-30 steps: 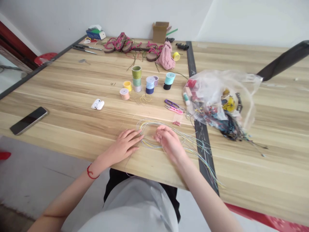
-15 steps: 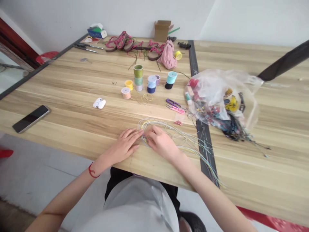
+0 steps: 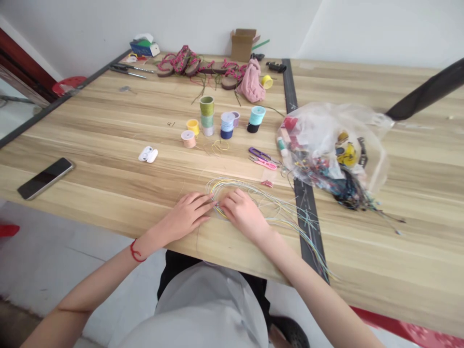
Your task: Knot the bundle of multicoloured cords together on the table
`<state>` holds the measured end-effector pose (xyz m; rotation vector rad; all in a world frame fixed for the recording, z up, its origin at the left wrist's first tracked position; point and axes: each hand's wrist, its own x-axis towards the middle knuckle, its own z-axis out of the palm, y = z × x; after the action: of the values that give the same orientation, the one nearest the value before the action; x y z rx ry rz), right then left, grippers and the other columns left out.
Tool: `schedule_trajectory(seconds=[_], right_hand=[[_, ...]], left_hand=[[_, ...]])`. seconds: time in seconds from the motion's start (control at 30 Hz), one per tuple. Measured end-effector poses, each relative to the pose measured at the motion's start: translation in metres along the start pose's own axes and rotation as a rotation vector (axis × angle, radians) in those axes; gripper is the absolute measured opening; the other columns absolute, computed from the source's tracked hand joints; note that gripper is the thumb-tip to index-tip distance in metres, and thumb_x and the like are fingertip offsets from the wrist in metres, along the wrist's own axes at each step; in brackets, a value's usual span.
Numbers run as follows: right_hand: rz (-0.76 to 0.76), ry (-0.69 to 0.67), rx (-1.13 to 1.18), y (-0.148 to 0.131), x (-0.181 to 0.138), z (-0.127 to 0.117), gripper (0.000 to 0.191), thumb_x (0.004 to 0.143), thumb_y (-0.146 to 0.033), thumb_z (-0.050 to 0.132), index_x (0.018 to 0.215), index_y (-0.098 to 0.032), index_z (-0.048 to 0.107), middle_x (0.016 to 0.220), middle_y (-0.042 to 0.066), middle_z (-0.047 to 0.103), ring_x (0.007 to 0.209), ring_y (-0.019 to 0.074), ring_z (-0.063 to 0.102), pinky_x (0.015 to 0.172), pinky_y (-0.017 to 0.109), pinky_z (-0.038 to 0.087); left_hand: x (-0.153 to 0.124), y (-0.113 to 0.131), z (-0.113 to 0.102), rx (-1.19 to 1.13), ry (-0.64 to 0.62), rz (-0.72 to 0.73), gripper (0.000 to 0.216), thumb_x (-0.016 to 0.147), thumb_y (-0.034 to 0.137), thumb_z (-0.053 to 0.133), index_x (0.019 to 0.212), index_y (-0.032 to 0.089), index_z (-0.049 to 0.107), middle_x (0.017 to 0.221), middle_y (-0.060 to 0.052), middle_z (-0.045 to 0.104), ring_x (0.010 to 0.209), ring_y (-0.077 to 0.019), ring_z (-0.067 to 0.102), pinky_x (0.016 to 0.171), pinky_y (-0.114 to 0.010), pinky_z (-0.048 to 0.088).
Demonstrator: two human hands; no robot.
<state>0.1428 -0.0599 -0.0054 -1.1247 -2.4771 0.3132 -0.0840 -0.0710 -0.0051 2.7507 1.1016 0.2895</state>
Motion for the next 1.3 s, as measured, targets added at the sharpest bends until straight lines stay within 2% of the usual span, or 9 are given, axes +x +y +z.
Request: schedule_trajectory(seconds=[0.43,0.6,0.7,0.83,0.93,1.0,1.07,1.2,1.3], right_hand=[[0.063,0.023,-0.097,0.004,0.005,0.003,0.020,0.098,-0.025,0.049,0.087,-0.018,0.064,0.093,0.010,0.068,0.090,0.0252,0.053,0.079,0.037,0.040],[0.126,-0.033,-0.123,0.004,0.002,-0.004,0.021,0.097,-0.027,0.049,0.080,-0.019,0.059,0.082,0.009,0.066,0.085,0.0247,0.055,0.078,0.038,0.038],[0.202,-0.021,0.114,0.002,0.002,-0.012,0.028,0.096,-0.036,0.050,0.073,-0.021,0.054,0.079,0.007,0.064,0.081,0.0225,0.056,0.077,0.037,0.040],[0.337,0.027,0.834,0.000,0.005,-0.017,0.040,0.092,-0.051,0.053,0.065,-0.022,0.046,0.081,0.005,0.064,0.080,0.0197,0.060,0.076,0.035,0.046],[0.453,0.064,1.179,0.001,0.008,-0.016,0.045,0.090,-0.059,0.051,0.064,-0.024,0.039,0.061,-0.001,0.053,0.061,0.0157,0.054,0.064,0.032,0.046],[0.478,0.054,1.112,0.003,0.009,-0.014,0.046,0.087,-0.059,0.055,0.063,-0.024,0.038,0.054,-0.005,0.044,0.051,0.0123,0.044,0.053,0.028,0.039],[0.433,0.017,0.853,0.004,0.009,-0.012,0.040,0.084,-0.054,0.063,0.066,-0.023,0.045,0.056,-0.005,0.044,0.049,0.0108,0.040,0.050,0.026,0.034],[0.234,-0.063,0.311,0.001,0.007,-0.008,0.013,0.090,-0.033,0.059,0.088,-0.020,0.062,0.074,0.001,0.058,0.064,0.0148,0.053,0.061,0.028,0.042],[0.177,-0.113,0.103,-0.004,0.005,-0.004,0.015,0.094,-0.021,0.052,0.086,-0.018,0.064,0.085,0.006,0.061,0.076,0.0183,0.060,0.068,0.030,0.045]], left_hand=[[-0.003,0.002,0.002,-0.021,0.015,-0.013,0.039,0.102,0.027,0.043,0.140,0.020,0.052,0.146,-0.008,0.051,0.129,-0.0263,0.045,0.107,-0.046,0.041],[-0.004,0.002,0.004,-0.041,0.023,-0.018,0.040,0.103,0.028,0.042,0.141,0.021,0.051,0.144,-0.010,0.052,0.130,-0.0256,0.045,0.108,-0.047,0.041],[-0.004,0.002,0.005,-0.043,0.021,-0.022,0.040,0.102,0.028,0.043,0.141,0.021,0.050,0.145,-0.009,0.051,0.131,-0.0256,0.044,0.109,-0.046,0.040],[-0.004,0.002,0.005,-0.033,0.017,-0.013,0.040,0.102,0.026,0.044,0.141,0.020,0.050,0.148,-0.008,0.048,0.131,-0.0262,0.044,0.110,-0.046,0.039],[-0.004,0.002,0.005,-0.035,0.020,-0.009,0.040,0.101,0.025,0.044,0.141,0.019,0.050,0.149,-0.008,0.047,0.131,-0.0260,0.043,0.110,-0.046,0.038],[-0.004,0.002,0.004,-0.043,0.019,-0.015,0.041,0.102,0.026,0.044,0.141,0.019,0.050,0.149,-0.008,0.048,0.131,-0.0261,0.043,0.110,-0.046,0.038],[-0.005,0.002,0.004,-0.050,0.017,-0.019,0.041,0.102,0.026,0.044,0.142,0.020,0.049,0.148,-0.008,0.048,0.131,-0.0264,0.042,0.110,-0.047,0.038],[-0.004,0.004,0.002,-0.060,0.017,-0.027,0.042,0.101,0.030,0.047,0.142,0.020,0.050,0.149,-0.008,0.048,0.131,-0.0273,0.042,0.109,-0.047,0.039],[-0.004,0.005,0.002,-0.059,0.005,-0.038,0.042,0.100,0.032,0.049,0.140,0.018,0.051,0.148,-0.009,0.049,0.131,-0.0276,0.042,0.110,-0.046,0.038]])
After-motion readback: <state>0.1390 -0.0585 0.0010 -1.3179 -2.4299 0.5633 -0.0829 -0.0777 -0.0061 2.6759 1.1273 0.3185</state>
